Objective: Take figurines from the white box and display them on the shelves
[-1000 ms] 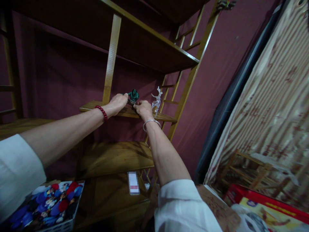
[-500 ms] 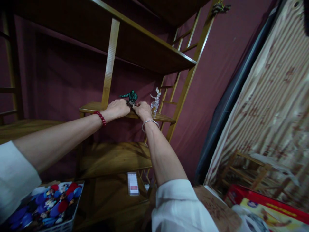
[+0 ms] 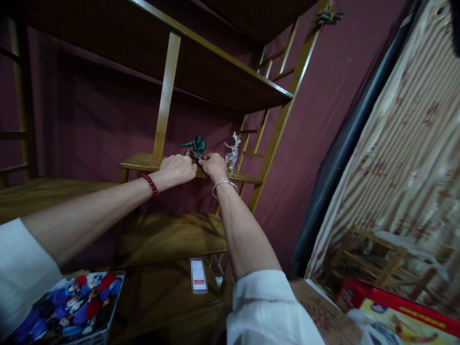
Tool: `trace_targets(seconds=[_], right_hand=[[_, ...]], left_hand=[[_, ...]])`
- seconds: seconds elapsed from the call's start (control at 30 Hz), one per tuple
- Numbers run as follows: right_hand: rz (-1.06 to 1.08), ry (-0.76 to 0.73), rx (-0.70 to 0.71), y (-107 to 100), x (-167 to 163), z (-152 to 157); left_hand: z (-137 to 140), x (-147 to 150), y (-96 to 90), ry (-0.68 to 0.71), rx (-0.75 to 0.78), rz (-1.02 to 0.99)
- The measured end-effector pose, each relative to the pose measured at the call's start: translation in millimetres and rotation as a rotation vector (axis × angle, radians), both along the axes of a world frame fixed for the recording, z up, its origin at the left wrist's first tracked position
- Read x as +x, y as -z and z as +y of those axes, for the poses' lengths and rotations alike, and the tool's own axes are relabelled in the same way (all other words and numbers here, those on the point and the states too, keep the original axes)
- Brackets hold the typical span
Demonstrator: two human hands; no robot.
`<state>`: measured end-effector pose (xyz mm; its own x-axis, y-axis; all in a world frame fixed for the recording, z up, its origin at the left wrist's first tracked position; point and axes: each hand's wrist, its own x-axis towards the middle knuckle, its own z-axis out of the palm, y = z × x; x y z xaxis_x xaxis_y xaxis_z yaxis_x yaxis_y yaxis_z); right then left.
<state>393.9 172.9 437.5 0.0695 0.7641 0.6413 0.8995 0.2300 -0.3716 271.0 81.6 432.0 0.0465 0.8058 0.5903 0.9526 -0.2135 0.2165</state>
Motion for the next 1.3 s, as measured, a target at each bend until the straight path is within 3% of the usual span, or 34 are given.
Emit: trace_targets(seconds=[0.23,1.3], right_hand=[[0.005,-0.025,0.001,2.0,2.3,9.3],[-0.04,0.025,-0.042,-1.1,-1.4,-13.5]], left_hand=[[-0.4,0.6,0.8,-0.008,0.019,0.008],[-0.5,0.6,3.5,-0.006,0.032,0.007]])
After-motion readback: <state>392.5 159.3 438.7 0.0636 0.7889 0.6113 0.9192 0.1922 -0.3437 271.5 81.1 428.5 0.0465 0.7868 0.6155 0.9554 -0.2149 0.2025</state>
